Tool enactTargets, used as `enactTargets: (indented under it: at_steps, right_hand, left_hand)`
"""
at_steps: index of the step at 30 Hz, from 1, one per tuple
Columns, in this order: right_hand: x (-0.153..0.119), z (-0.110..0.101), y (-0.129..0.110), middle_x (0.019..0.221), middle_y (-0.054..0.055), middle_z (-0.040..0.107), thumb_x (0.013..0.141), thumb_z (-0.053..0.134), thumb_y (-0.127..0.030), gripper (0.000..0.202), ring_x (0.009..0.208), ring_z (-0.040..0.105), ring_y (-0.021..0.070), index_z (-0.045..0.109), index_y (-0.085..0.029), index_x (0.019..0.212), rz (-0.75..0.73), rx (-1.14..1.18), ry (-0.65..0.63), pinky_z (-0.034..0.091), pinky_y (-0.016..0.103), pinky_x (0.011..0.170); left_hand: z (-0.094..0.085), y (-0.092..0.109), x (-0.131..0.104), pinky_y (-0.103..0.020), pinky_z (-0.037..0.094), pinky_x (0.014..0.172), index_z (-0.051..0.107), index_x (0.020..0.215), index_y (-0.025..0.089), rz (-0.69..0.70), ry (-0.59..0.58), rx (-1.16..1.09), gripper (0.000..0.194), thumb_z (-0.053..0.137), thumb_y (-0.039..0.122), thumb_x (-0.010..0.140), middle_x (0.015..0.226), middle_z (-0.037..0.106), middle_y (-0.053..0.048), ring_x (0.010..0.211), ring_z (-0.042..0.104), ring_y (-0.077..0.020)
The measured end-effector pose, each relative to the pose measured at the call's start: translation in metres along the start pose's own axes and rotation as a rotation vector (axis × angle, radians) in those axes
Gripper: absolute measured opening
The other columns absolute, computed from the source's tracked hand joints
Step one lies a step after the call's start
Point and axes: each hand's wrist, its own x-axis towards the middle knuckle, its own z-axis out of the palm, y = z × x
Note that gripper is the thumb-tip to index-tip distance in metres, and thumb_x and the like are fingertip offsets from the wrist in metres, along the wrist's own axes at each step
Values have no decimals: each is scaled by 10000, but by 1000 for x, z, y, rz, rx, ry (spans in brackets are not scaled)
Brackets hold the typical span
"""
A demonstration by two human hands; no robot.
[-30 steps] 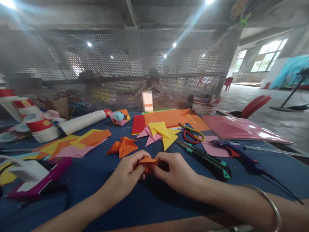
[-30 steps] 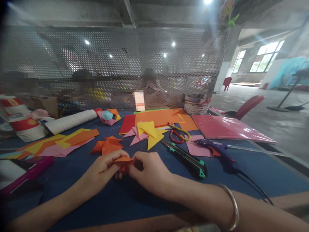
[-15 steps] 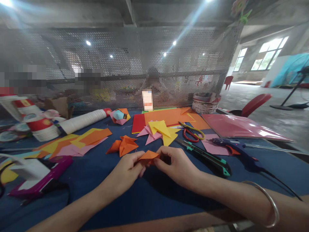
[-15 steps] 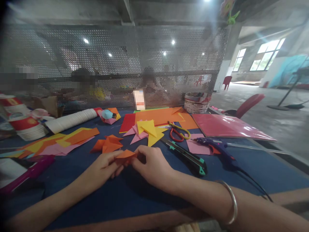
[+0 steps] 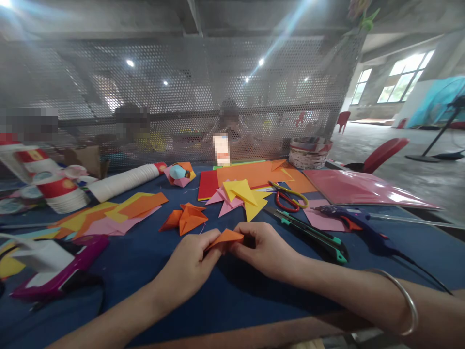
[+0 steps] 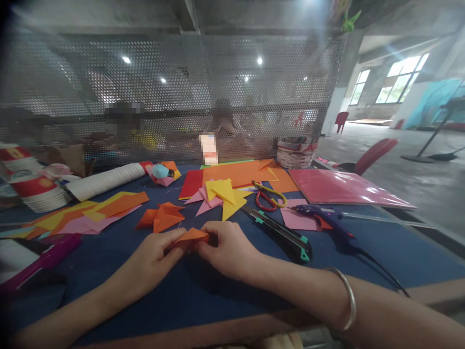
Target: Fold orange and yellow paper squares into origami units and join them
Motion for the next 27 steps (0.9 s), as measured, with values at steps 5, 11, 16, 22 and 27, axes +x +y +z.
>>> enactTargets:
  at_steps: [5, 11, 16, 22, 27]
  right_hand:
    - [1, -3, -1, 592, -62, 460, 756, 548, -139, 57, 555, 395, 81, 566, -164, 708, 16, 11, 6, 267, 189, 488]
    - [3, -3, -1, 597, -57, 484, 757, 546, -140, 58, 546, 405, 81, 569, -163, 709, 20, 18, -1, 279, 189, 486]
    - [4, -3, 2, 649, -34, 558, 773, 557, -164, 48, 584, 460, 92, 598, -156, 751, 32, 30, 5, 321, 188, 511]
    - [5, -7, 3, 608, -45, 514, 756, 565, -142, 55, 559, 430, 89, 561, -162, 705, 34, 9, 16, 299, 192, 494]
    - [3, -8, 2, 632, -36, 555, 742, 528, -78, 98, 573, 464, 97, 561, -165, 712, 15, 6, 14, 319, 198, 511]
  left_hand:
    - [-4, 1, 0, -241, 259, 520, 539, 682, 191, -10, 18, 46, 197, 419, 233, 833, 600, 528, 28, 537, 448, -135]
    - [-5, 2, -2, -241, 279, 532, 526, 693, 200, -5, 21, 48, 190, 402, 229, 834, 603, 528, 25, 572, 470, -149]
    - [-4, -1, 0, -248, 279, 540, 479, 715, 204, -17, 8, 76, 193, 343, 198, 852, 605, 476, 33, 561, 453, -145]
    - [-6, -3, 2, -252, 245, 524, 429, 624, 199, -53, 17, 114, 230, 388, 245, 845, 560, 448, 34, 533, 426, -134]
    - [-8, -3, 0, -241, 245, 505, 465, 589, 190, -72, 10, 83, 270, 367, 246, 835, 527, 403, 41, 511, 399, -120]
